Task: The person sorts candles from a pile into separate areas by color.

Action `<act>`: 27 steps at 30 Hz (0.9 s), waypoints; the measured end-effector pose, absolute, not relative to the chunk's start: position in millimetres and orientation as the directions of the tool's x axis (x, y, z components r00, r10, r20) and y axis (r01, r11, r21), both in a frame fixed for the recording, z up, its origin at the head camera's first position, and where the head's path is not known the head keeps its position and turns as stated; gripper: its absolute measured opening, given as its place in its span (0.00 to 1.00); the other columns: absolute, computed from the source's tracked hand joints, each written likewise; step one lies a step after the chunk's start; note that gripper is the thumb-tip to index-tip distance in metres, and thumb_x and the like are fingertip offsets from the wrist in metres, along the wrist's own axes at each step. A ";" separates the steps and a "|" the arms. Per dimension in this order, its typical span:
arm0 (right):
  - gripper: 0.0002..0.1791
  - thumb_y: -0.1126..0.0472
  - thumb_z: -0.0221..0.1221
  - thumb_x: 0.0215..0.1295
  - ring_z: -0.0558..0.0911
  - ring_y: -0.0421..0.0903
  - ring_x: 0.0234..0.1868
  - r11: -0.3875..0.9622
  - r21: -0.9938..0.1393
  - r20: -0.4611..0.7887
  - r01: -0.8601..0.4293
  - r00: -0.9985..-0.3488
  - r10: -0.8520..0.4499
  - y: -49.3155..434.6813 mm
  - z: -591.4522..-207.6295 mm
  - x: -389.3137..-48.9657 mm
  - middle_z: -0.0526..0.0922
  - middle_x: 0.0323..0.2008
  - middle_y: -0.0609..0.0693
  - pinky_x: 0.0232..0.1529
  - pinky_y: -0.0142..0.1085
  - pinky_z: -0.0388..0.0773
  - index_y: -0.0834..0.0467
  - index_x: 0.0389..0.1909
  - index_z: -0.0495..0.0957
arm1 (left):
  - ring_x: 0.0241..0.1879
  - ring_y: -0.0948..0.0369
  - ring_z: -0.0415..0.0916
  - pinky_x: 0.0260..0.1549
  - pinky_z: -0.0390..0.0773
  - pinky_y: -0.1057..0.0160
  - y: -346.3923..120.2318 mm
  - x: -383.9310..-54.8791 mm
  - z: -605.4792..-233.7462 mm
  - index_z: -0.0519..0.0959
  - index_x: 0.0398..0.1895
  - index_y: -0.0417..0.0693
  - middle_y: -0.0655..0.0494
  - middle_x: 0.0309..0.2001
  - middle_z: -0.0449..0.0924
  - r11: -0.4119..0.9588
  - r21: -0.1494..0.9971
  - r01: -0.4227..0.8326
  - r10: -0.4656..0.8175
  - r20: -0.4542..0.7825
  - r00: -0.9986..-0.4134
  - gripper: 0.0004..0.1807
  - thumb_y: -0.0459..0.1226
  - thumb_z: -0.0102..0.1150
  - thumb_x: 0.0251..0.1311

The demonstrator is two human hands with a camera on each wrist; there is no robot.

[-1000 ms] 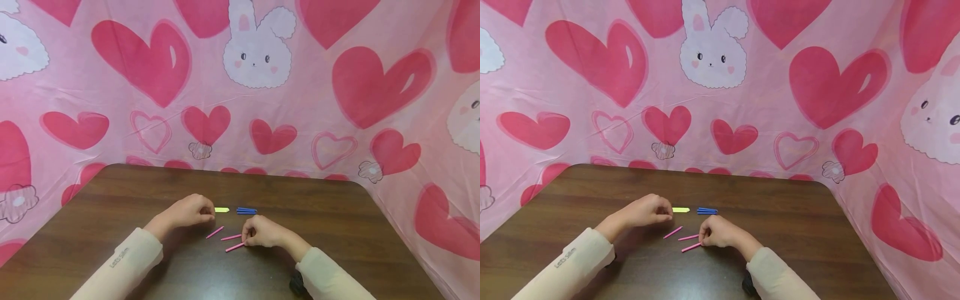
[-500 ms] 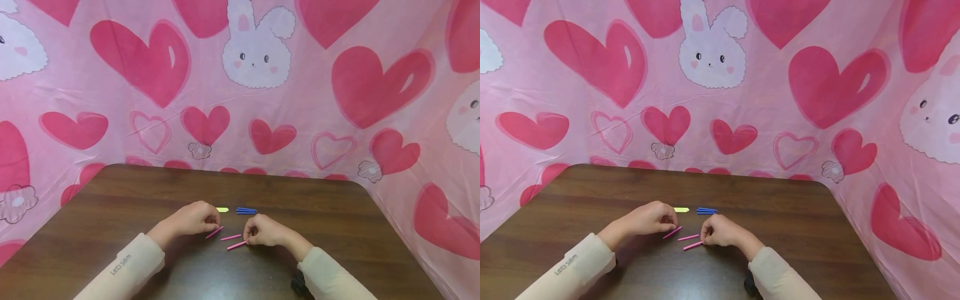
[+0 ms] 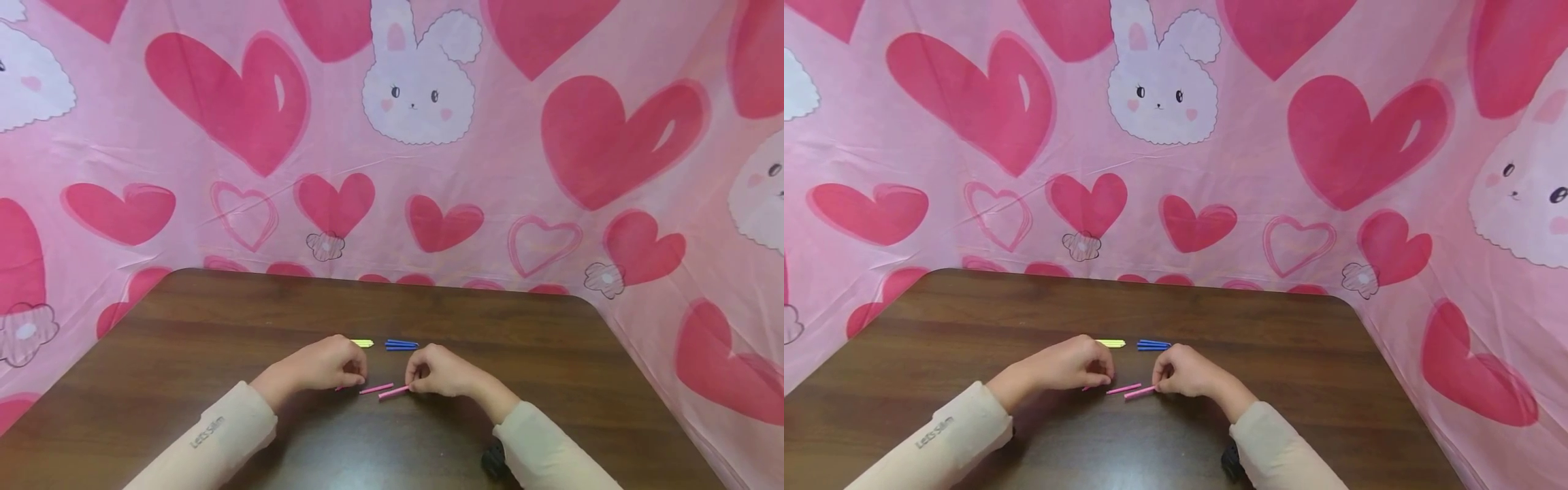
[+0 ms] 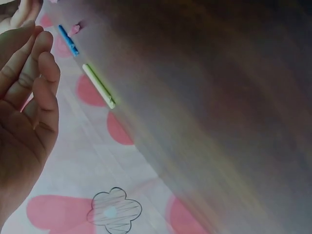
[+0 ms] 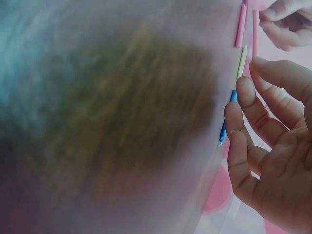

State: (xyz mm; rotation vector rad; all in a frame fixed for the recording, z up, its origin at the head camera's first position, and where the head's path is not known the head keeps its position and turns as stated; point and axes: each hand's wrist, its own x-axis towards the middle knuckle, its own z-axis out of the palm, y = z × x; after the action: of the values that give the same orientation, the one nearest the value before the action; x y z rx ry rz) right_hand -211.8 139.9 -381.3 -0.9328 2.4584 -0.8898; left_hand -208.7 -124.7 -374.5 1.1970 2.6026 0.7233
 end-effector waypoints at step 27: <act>0.03 0.65 0.65 0.63 0.73 0.40 0.28 0.580 -0.708 -0.017 -0.402 -0.812 -0.584 150.6 -384.1 -235.4 0.81 0.29 0.48 0.30 0.31 0.74 0.61 0.31 0.83 | 0.21 0.74 0.68 0.25 0.73 0.73 -117.1 -208.2 -380.7 0.86 0.29 0.49 0.67 0.21 0.78 0.577 0.545 0.608 0.742 -0.038 -0.670 0.03 0.37 0.72 0.54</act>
State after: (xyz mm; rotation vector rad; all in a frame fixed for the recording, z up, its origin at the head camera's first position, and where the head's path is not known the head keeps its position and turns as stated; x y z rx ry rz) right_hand -235.4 150.6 -384.1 -0.8163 2.5639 -1.0557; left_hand -208.2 -117.1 -380.7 1.1148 2.5482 0.7332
